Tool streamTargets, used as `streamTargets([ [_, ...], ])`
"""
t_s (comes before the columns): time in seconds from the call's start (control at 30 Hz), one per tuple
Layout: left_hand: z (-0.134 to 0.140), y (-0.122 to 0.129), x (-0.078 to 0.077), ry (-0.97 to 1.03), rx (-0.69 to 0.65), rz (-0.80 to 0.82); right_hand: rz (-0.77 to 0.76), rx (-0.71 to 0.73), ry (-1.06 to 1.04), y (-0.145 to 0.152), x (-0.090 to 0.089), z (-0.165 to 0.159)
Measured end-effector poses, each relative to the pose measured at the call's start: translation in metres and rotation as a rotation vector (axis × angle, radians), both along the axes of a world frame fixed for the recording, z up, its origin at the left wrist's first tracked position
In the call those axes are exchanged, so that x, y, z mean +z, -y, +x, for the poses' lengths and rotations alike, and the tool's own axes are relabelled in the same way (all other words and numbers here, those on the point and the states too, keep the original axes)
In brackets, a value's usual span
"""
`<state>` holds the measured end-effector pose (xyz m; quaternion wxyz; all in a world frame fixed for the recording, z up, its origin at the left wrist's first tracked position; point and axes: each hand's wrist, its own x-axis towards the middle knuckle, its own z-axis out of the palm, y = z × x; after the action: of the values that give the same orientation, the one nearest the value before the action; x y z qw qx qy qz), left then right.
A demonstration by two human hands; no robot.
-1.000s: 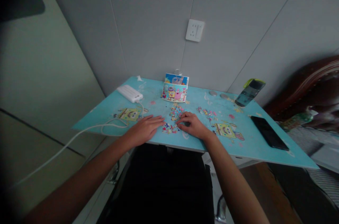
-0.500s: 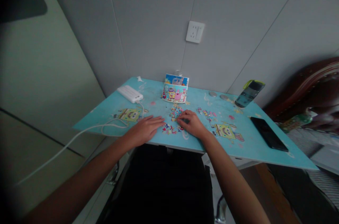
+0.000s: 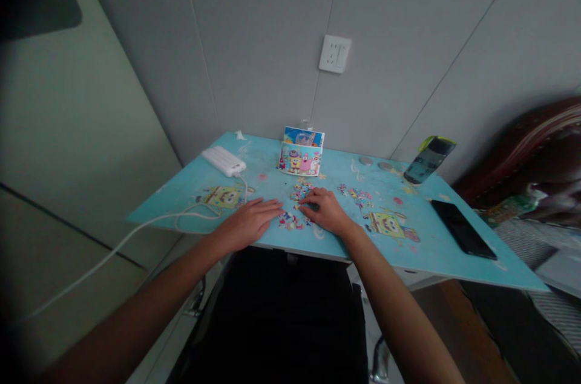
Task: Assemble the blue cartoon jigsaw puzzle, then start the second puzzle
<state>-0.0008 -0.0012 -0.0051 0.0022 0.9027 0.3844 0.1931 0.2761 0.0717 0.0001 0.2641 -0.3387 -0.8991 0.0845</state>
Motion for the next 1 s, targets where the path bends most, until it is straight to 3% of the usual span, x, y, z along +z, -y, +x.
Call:
streamTargets([
  [0.2,0.0,0.0,0.001,-0.005,0.001,-0.005,-0.02,0.006,-0.026,0.004,0.005,-0.001],
  [0.37,-0.001,0.0,-0.001,-0.005,-0.001,-0.002,-0.152,-0.078,-0.092,0.01,0.009,-0.003],
  [0.47,-0.001,-0.001,-0.002,-0.006,-0.004,-0.002,-0.145,-0.224,-0.143,0.006,0.009,0.004],
  [0.73,-0.002,-0.003,-0.006,-0.001,-0.006,0.0,-0.025,-0.892,-0.225,-0.023,0.01,0.075],
  [0.83,-0.002,-0.003,-0.006,-0.001,-0.009,0.003,-0.038,-1.001,-0.185,-0.028,0.007,0.09],
  [1.0,-0.001,-0.003,-0.006,-0.008,-0.003,0.008,-0.097,-1.035,-0.104,-0.039,0.0,0.088],
])
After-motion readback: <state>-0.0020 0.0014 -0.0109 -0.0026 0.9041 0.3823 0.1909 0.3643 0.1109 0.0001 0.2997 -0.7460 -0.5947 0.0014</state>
